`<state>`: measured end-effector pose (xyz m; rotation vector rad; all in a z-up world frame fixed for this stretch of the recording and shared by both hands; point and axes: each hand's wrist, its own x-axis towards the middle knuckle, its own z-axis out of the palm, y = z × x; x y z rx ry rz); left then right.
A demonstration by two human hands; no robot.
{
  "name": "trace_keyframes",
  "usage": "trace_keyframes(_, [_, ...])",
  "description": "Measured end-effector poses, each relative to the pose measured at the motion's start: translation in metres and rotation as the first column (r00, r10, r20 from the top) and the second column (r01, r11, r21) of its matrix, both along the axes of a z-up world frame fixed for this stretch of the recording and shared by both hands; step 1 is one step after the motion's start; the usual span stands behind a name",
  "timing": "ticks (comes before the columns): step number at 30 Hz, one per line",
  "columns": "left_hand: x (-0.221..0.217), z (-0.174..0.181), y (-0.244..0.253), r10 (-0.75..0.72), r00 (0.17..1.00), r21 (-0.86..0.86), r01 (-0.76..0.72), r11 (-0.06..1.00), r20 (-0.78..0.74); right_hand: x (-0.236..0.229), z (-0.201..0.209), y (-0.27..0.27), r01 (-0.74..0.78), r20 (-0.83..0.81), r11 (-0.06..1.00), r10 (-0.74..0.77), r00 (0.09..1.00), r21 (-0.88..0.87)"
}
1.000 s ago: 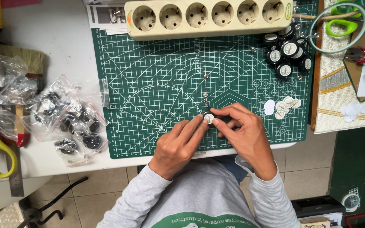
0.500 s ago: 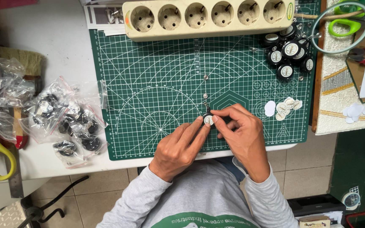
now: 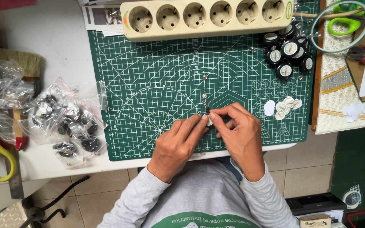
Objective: The person assembles small keychain components on a green cutting mat. They pick up black circular parts and white circular stickers, attach the stickers to the parts, and place the finished items on the table. The person repeats this process for several units.
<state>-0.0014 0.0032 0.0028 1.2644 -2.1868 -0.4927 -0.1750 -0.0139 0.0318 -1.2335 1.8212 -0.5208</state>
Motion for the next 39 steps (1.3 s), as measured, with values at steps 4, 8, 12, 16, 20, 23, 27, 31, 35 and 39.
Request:
trace_keyframes(4, [0.000,0.000,-0.001,-0.001,1.000,-0.027,0.001,1.000,-0.002,-0.008,0.000,0.002,-0.026,0.100,1.000,0.025,0.995,0.016])
trace_keyframes(8, [0.001,-0.002,0.001,-0.004,1.000,-0.018,0.004,1.000,-0.022,-0.014,0.000,0.004,-0.101,0.108,0.995,0.101,0.989,-0.006])
trace_keyframes(12, [-0.001,-0.005,0.003,0.019,0.999,-0.061,-0.021,0.998,-0.034,-0.011,0.003,0.005,-0.126,0.074,0.991,0.129,0.989,-0.048])
trace_keyframes(16, [-0.002,-0.011,0.006,0.023,1.000,-0.136,-0.023,0.990,-0.003,-0.010,0.006,0.004,-0.140,0.049,0.989,0.142,0.989,-0.045])
trace_keyframes(20, [-0.001,-0.011,0.012,0.011,1.000,-0.198,-0.005,0.980,0.029,-0.010,0.009,0.003,-0.128,0.052,0.990,0.131,0.990,-0.057])
trace_keyframes(23, [0.000,-0.010,0.013,0.014,0.998,-0.158,-0.004,0.987,0.059,-0.012,0.008,0.004,-0.138,0.014,0.985,0.140,0.990,-0.103])
trace_keyframes(27, [-0.002,-0.010,0.013,0.022,0.998,-0.148,-0.014,0.989,0.052,-0.014,0.004,0.007,-0.145,0.039,0.983,0.150,0.988,-0.116])
trace_keyframes(31, [-0.006,-0.010,0.011,0.038,0.998,-0.157,-0.029,0.987,0.050,-0.021,0.003,0.011,-0.212,0.047,0.964,0.222,0.974,-0.160])
trace_keyframes(35, [-0.008,-0.003,0.008,0.054,0.998,-0.129,-0.052,0.990,0.012,-0.029,0.006,0.013,-0.260,0.077,0.954,0.274,0.959,-0.151])
trace_keyframes(39, [-0.002,0.005,0.011,0.052,0.995,-0.005,-0.053,0.999,-0.084,-0.022,0.004,0.020,-0.326,-0.031,0.923,0.326,0.945,-0.204])
